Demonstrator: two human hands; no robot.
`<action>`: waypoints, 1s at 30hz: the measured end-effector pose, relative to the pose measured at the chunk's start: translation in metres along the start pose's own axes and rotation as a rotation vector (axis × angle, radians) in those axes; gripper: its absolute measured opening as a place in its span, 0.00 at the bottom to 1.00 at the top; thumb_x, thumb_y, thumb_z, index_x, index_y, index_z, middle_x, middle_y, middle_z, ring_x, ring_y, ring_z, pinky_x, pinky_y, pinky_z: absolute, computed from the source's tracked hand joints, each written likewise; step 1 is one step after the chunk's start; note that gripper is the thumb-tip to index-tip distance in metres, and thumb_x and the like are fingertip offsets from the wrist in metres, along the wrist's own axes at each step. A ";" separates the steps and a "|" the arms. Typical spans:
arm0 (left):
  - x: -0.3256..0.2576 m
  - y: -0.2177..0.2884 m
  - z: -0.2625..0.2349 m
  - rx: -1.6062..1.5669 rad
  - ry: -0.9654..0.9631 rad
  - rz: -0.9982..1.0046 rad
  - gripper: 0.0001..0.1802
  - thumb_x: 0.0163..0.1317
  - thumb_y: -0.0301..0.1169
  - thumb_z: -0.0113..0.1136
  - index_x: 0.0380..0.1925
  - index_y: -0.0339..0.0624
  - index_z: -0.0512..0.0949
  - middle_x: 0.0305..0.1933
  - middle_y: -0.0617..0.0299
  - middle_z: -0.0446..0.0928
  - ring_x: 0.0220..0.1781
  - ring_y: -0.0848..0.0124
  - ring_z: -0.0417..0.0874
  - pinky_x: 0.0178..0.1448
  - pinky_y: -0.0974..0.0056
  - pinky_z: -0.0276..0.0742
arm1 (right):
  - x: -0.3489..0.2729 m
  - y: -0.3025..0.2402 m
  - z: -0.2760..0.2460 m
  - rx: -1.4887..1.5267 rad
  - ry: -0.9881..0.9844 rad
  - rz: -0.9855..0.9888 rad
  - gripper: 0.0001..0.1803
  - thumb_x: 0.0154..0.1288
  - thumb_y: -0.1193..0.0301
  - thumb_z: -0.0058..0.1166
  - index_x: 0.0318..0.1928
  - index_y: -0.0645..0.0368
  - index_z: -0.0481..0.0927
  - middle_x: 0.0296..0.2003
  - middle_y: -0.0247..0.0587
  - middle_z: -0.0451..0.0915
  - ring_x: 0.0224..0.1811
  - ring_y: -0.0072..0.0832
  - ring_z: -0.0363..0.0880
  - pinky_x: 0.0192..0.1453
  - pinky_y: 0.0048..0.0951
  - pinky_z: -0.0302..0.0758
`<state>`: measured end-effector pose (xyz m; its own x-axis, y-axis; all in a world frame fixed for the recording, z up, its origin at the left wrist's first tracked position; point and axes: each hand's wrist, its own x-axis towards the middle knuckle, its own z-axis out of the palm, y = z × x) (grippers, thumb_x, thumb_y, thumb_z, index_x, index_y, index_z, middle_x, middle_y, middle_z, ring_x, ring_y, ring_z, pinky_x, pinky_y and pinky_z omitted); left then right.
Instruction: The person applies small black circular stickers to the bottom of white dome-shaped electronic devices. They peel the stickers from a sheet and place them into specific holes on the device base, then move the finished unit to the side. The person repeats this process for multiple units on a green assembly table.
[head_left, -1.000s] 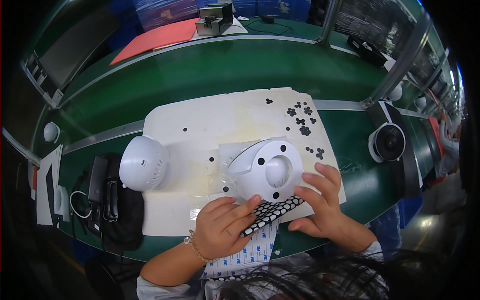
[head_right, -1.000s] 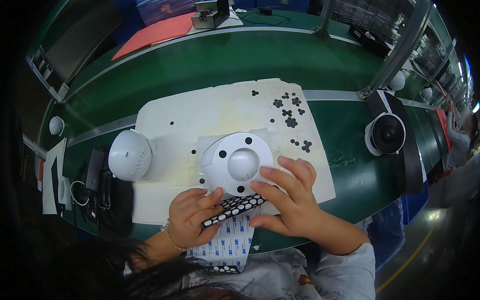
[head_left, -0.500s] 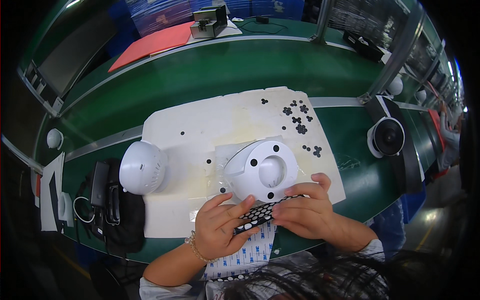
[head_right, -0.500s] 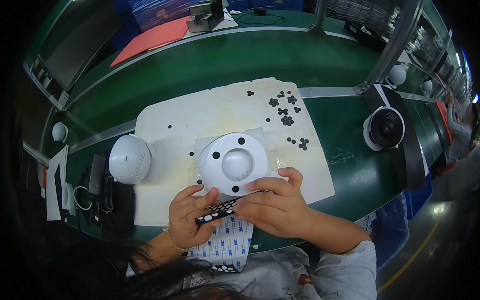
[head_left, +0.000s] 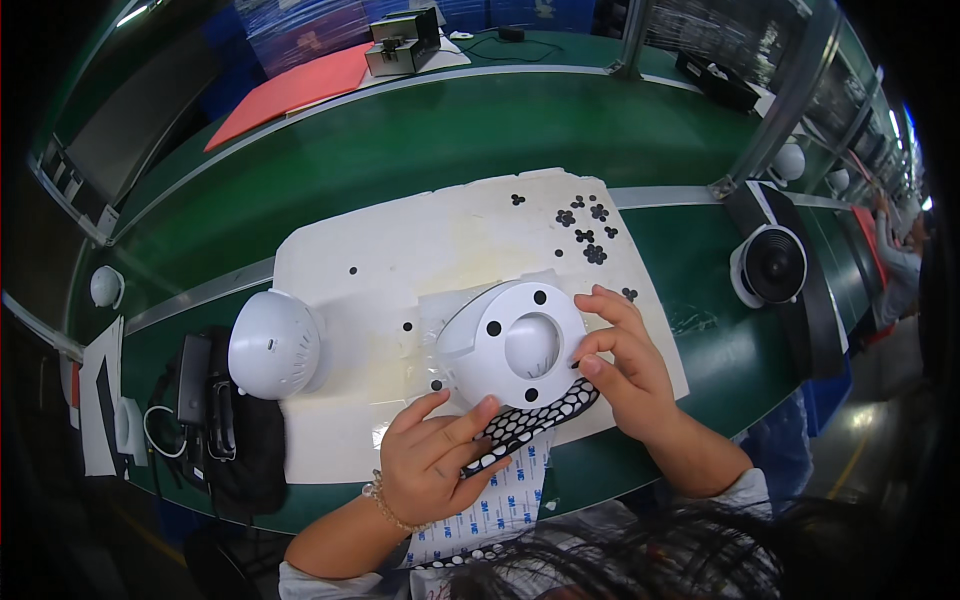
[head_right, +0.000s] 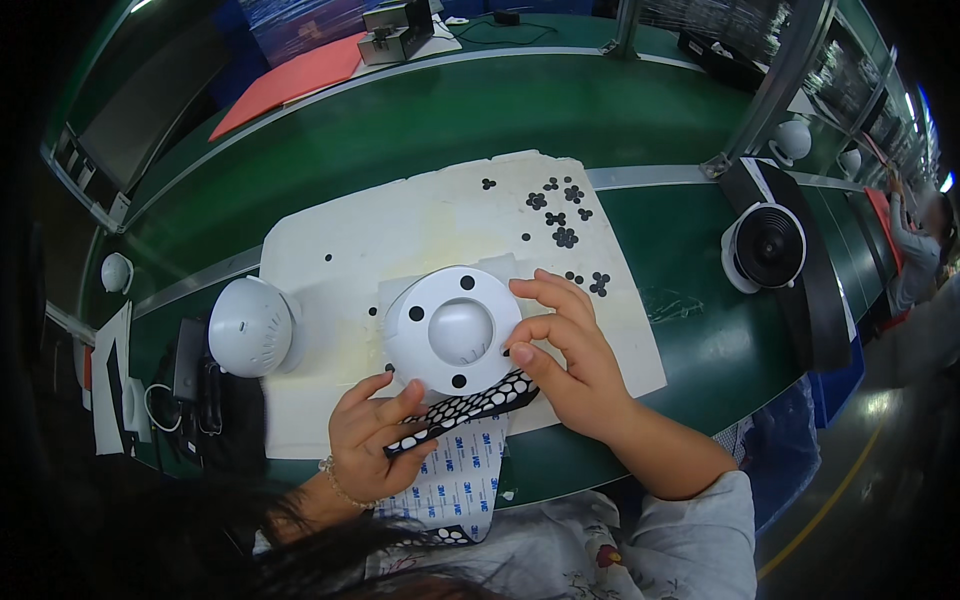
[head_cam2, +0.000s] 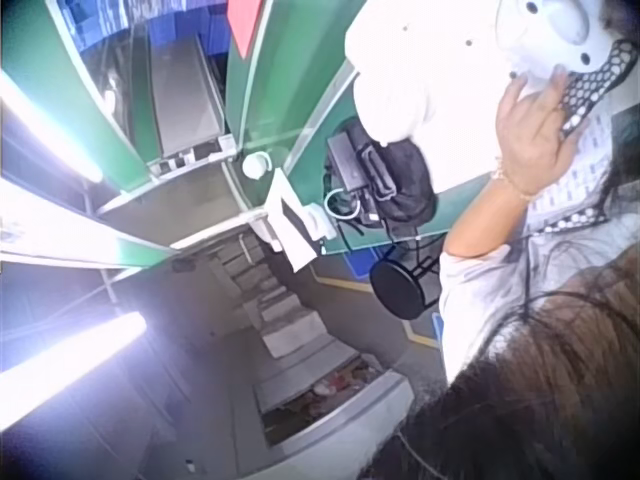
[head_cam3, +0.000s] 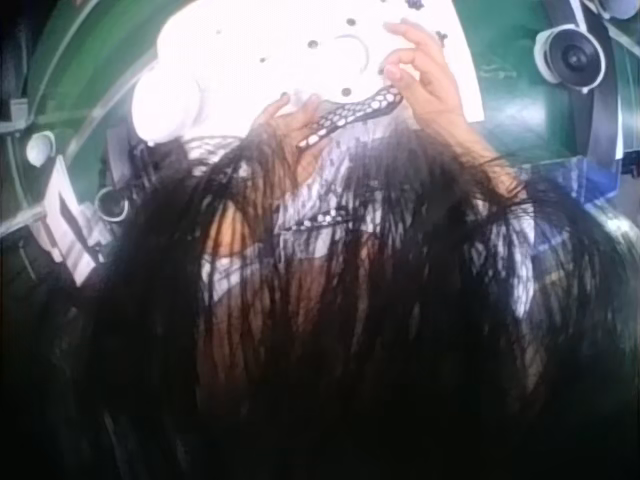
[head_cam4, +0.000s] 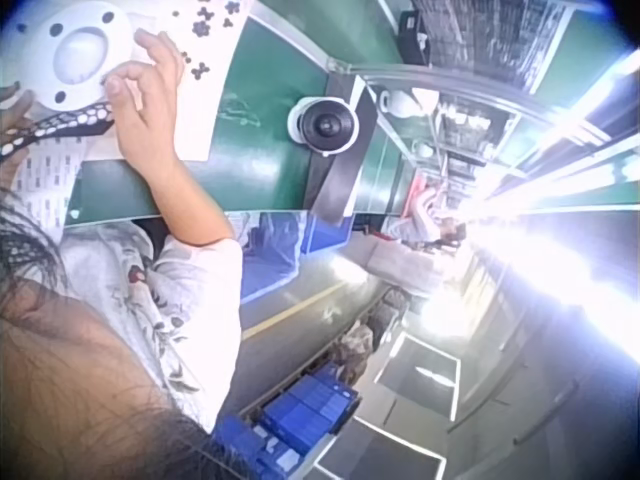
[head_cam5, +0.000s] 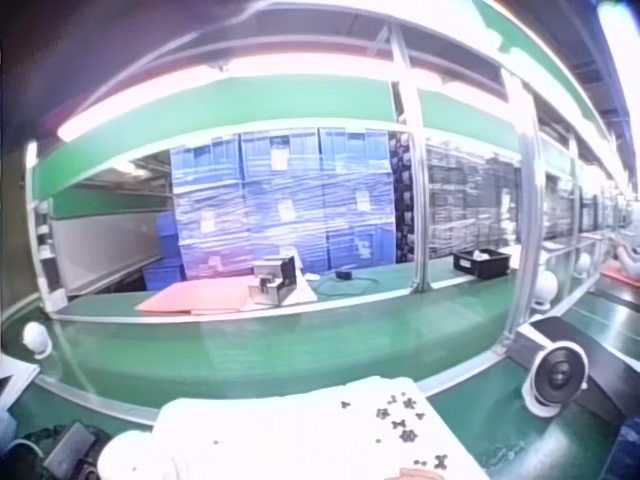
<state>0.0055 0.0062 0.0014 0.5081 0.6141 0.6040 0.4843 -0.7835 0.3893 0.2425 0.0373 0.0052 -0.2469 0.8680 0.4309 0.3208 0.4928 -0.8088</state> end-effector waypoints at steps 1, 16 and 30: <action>-0.001 0.000 0.000 -0.011 -0.010 -0.006 0.10 0.40 0.29 0.66 0.23 0.39 0.77 0.51 0.57 0.75 0.27 0.72 0.79 0.51 0.58 0.71 | 0.000 0.000 0.000 0.013 -0.004 0.011 0.05 0.60 0.70 0.50 0.34 0.56 0.76 0.56 0.43 0.65 0.64 0.45 0.51 0.65 0.43 0.48; -0.004 0.002 -0.001 -0.009 -0.029 -0.027 0.13 0.38 0.26 0.66 0.28 0.36 0.77 0.52 0.55 0.74 0.30 0.70 0.81 0.53 0.53 0.70 | -0.008 -0.006 -0.007 -0.654 0.060 -0.284 0.11 0.56 0.67 0.54 0.41 0.53 0.78 0.49 0.41 0.71 0.57 0.39 0.63 0.60 0.41 0.54; -0.008 -0.005 -0.003 -0.137 -0.030 0.170 0.12 0.35 0.24 0.60 0.25 0.35 0.74 0.52 0.52 0.73 0.33 0.64 0.78 0.38 0.63 0.77 | 0.082 0.032 -0.035 0.771 0.070 0.431 0.11 0.60 0.70 0.48 0.41 0.61 0.75 0.33 0.34 0.77 0.38 0.22 0.76 0.45 0.23 0.70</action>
<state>-0.0031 0.0049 -0.0027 0.5962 0.4732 0.6485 0.2896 -0.8802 0.3760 0.2645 0.1264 0.0288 -0.1819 0.9829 0.0293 -0.3388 -0.0347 -0.9402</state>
